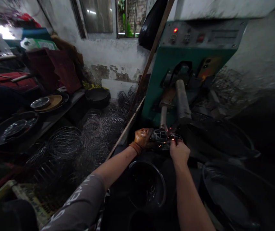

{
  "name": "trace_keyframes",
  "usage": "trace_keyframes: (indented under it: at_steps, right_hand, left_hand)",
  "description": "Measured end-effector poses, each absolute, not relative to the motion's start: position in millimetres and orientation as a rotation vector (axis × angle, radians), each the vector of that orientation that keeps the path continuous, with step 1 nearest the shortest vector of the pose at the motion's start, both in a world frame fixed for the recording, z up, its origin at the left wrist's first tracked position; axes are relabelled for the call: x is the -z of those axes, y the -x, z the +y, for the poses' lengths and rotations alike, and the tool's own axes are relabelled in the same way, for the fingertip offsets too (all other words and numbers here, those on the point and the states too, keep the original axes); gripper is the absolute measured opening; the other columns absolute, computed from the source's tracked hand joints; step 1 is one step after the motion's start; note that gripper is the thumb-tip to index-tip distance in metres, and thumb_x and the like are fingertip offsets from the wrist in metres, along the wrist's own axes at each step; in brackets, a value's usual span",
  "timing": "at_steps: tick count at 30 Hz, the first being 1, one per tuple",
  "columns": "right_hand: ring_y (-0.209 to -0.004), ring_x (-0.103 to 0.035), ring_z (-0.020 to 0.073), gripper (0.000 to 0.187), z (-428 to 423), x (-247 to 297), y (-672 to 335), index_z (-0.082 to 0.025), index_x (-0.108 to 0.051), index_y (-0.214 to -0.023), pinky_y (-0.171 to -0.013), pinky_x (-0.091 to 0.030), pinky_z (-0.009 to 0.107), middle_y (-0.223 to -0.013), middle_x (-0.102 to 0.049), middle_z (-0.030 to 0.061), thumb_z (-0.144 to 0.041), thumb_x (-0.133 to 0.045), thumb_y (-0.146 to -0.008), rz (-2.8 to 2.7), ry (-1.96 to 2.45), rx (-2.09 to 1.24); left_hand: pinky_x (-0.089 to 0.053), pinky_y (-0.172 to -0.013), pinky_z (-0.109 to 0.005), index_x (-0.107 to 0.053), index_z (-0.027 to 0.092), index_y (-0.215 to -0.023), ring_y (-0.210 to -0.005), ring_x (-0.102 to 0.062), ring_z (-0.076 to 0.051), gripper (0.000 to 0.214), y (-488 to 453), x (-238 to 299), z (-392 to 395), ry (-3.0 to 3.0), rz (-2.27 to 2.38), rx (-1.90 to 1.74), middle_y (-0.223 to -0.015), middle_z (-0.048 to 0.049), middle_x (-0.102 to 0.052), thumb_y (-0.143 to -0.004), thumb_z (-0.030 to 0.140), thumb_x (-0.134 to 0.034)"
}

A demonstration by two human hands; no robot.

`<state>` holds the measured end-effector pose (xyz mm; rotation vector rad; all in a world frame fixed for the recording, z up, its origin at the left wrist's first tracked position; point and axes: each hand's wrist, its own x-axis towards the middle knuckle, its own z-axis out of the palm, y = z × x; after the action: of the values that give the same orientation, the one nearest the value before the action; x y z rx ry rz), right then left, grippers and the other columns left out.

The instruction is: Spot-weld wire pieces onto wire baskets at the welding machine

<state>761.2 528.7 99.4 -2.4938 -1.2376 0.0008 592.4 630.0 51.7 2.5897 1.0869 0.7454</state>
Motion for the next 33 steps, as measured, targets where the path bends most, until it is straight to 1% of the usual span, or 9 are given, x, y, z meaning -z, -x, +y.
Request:
trace_keyframes:
  at_steps: [5, 13, 15, 18, 20, 23, 26, 29, 33]
  right_hand:
    - [-0.084, -0.069, 0.0314, 0.031, 527.2, -90.6, -775.1, -0.005, -0.076, -0.105, -0.072, -0.045, 0.034, -0.086, -0.073, 0.0173, -0.024, -0.053, -0.101, -1.198, 2.469, 0.023]
    - [-0.1, -0.069, 0.0345, 0.041, 530.1, -80.7, -787.3, 0.001, -0.074, -0.115, -0.087, -0.049, 0.038, -0.105, -0.074, 0.0243, -0.025, -0.05, -0.095, -1.122, 2.453, 0.001]
    - [-0.1, -0.068, 0.0356, 0.041, 531.8, -80.5, -787.2, 0.003, -0.074, -0.113, -0.088, -0.048, 0.038, -0.103, -0.074, 0.0253, -0.024, -0.05, -0.094, -1.113, 2.437, -0.018]
    - [-0.093, -0.069, 0.0354, 0.038, 528.8, -82.9, -787.7, 0.0, -0.076, -0.108, -0.082, -0.049, 0.038, -0.094, -0.074, 0.023, -0.025, -0.052, -0.093, -1.115, 2.431, -0.038]
    - [-0.086, -0.069, 0.0353, 0.037, 520.7, -85.5, -788.2, -0.002, -0.077, -0.105, -0.077, -0.049, 0.038, -0.087, -0.073, 0.0216, -0.028, -0.053, -0.095, -1.133, 2.468, -0.025]
    - [-0.079, -0.068, 0.0342, 0.038, 505.8, -90.9, -782.7, -0.005, -0.077, -0.103, -0.07, -0.047, 0.037, -0.081, -0.073, 0.0196, -0.033, -0.052, -0.098, -1.182, 2.482, 0.042]
    - [-0.083, -0.071, 0.031, 0.034, 504.7, -100.3, -760.8, -0.01, -0.078, -0.104, -0.073, -0.048, 0.034, -0.085, -0.075, 0.0166, -0.031, -0.052, -0.1, -1.318, 2.37, 0.006]
    - [-0.086, -0.072, 0.0293, 0.032, 521.7, -113.2, -727.4, -0.01, -0.077, -0.114, -0.076, -0.049, 0.032, -0.09, -0.076, 0.0158, -0.026, -0.052, -0.103, -1.465, 2.373, -0.134]
    - [-0.085, -0.073, 0.0302, 0.034, 540.4, -126.0, -699.9, -0.009, -0.075, -0.121, -0.073, -0.049, 0.033, -0.09, -0.076, 0.0177, -0.027, -0.049, -0.108, -1.478, 2.556, -0.182]
  left_hand:
    - [-0.054, -0.098, -0.049, -0.062, 0.018, -0.14, -0.115, -0.067, -0.035, 0.077, -601.9, -75.6, 619.1, -2.646, 1.159, -0.621, -0.127, -0.0126, -0.071, -0.076, 0.059, -0.077]
    - [-0.054, -0.092, -0.05, -0.062, 0.019, -0.14, -0.114, -0.067, -0.036, 0.072, -612.5, -95.3, 611.0, -2.687, 1.233, -0.466, -0.128, -0.0124, -0.07, -0.081, 0.058, -0.076]
    - [-0.054, -0.092, -0.051, -0.063, 0.02, -0.139, -0.113, -0.067, -0.037, 0.071, -614.7, -93.8, 611.8, -2.684, 1.236, -0.478, -0.128, -0.0123, -0.07, -0.081, 0.059, -0.076]
    - [-0.054, -0.096, -0.051, -0.064, 0.019, -0.139, -0.114, -0.067, -0.036, 0.069, -613.4, -89.4, 612.9, -2.662, 1.187, -0.604, -0.126, -0.0133, -0.071, -0.085, 0.061, -0.071]
    - [-0.053, -0.103, -0.049, -0.059, 0.017, -0.146, -0.121, -0.064, -0.035, 0.078, -604.1, -82.6, 612.0, -2.632, 1.115, -0.758, -0.132, -0.0142, -0.069, -0.083, 0.061, -0.072]
    - [-0.049, -0.114, -0.045, -0.044, 0.014, -0.159, -0.133, -0.059, -0.033, 0.102, -576.3, -63.9, 606.8, -2.497, 1.112, -0.888, -0.145, -0.0153, -0.061, -0.074, 0.058, -0.08]
    - [-0.05, -0.115, -0.045, -0.043, 0.017, -0.159, -0.134, -0.059, -0.035, 0.102, -549.3, -40.2, 601.1, -2.254, 1.35, -0.759, -0.148, -0.0151, -0.06, -0.073, 0.056, -0.082]
    - [-0.05, -0.115, -0.047, -0.042, 0.018, -0.16, -0.136, -0.058, -0.036, 0.104, -543.0, -23.1, 603.8, -2.106, 1.441, -0.604, -0.15, -0.0145, -0.058, -0.071, 0.05, -0.086]
    - [-0.048, -0.118, -0.043, -0.053, 0.016, -0.152, -0.136, -0.059, -0.031, 0.073, -557.6, -19.7, 617.5, -2.033, 1.41, -0.58, -0.148, -0.0134, -0.06, -0.084, 0.032, -0.074]
